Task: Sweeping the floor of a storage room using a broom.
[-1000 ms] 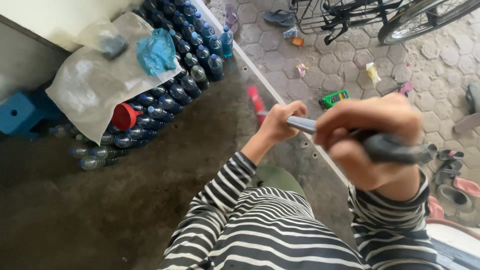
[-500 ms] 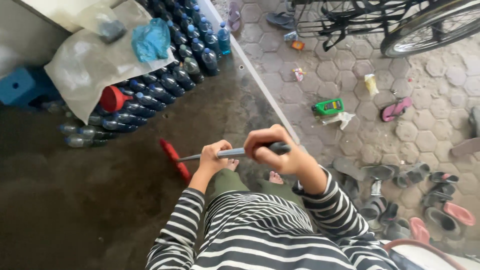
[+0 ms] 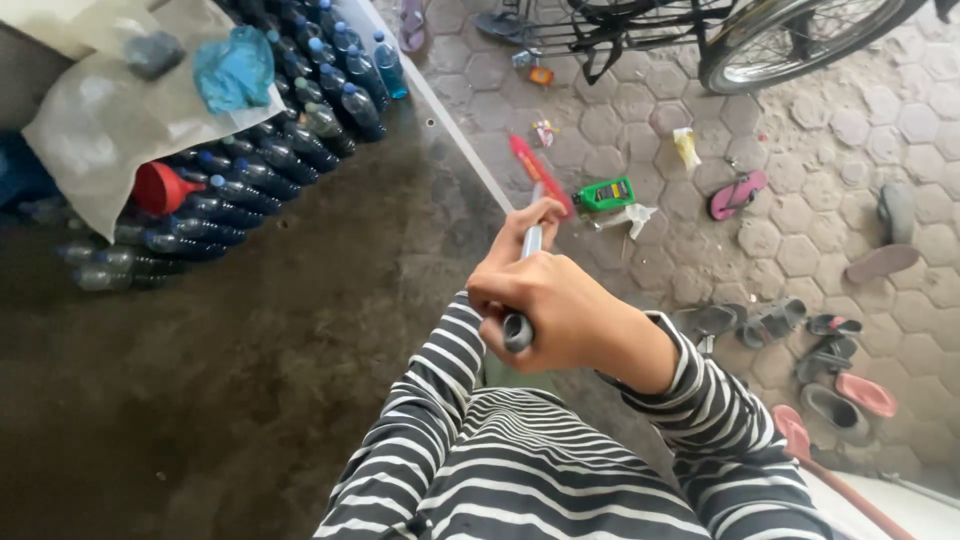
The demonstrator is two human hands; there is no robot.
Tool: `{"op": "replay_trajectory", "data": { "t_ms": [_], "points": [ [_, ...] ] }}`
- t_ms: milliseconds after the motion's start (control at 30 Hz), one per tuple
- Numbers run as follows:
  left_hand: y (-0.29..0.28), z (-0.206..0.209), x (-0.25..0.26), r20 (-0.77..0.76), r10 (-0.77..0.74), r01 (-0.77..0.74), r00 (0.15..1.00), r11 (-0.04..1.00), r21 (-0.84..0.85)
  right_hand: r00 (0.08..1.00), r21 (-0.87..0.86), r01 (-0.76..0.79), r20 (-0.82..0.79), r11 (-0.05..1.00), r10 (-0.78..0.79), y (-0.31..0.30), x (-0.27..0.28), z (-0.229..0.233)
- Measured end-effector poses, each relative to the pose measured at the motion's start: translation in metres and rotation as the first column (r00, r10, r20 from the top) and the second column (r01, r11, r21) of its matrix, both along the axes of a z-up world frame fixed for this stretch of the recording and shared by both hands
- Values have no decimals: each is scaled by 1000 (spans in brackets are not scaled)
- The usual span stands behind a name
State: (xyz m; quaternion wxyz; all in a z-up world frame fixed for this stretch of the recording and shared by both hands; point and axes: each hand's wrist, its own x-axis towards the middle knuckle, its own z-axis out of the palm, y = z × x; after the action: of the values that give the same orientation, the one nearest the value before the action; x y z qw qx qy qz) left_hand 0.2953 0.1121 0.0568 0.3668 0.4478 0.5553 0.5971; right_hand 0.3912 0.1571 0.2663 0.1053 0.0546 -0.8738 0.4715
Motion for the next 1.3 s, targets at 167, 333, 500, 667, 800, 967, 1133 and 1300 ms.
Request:
{"op": "replay_trajectory", "data": {
  "t_ms": [167,333,500,667,800,967,1133,1300],
  "points": [
    [-3,52,-5,219,40,-83,975,979,188,989,136,-68,-118,988,84,-3,-10,58],
    [-46,29,-53,-176,247,-221,953,963,157,959,91,-178,-207,980,193,-20,-44,71],
    [-137,-33,-108,-327,541,-574,775,819,-7,904,-55,-423,-88,904,418,-61,-104,57],
    [-252,-34,-163,-445,770,-844,456,533,58,786,-76,-611,-179,788,592,-134,-177,43],
    [-331,-37,-204,-483,835,-916,263,374,147,646,-81,-757,-236,648,726,-203,-234,40],
    [-412,-33,-248,-461,883,-952,92,215,220,474,-39,-875,-270,483,838,-290,-303,40],
    [-480,-46,-293,-361,929,-986,81,129,110,392,-14,-915,-274,404,878,-366,-373,32],
    [-550,-71,-360,-258,963,-995,79,91,36,442,-81,-897,-170,435,881,-439,-461,9]
  ]
}}
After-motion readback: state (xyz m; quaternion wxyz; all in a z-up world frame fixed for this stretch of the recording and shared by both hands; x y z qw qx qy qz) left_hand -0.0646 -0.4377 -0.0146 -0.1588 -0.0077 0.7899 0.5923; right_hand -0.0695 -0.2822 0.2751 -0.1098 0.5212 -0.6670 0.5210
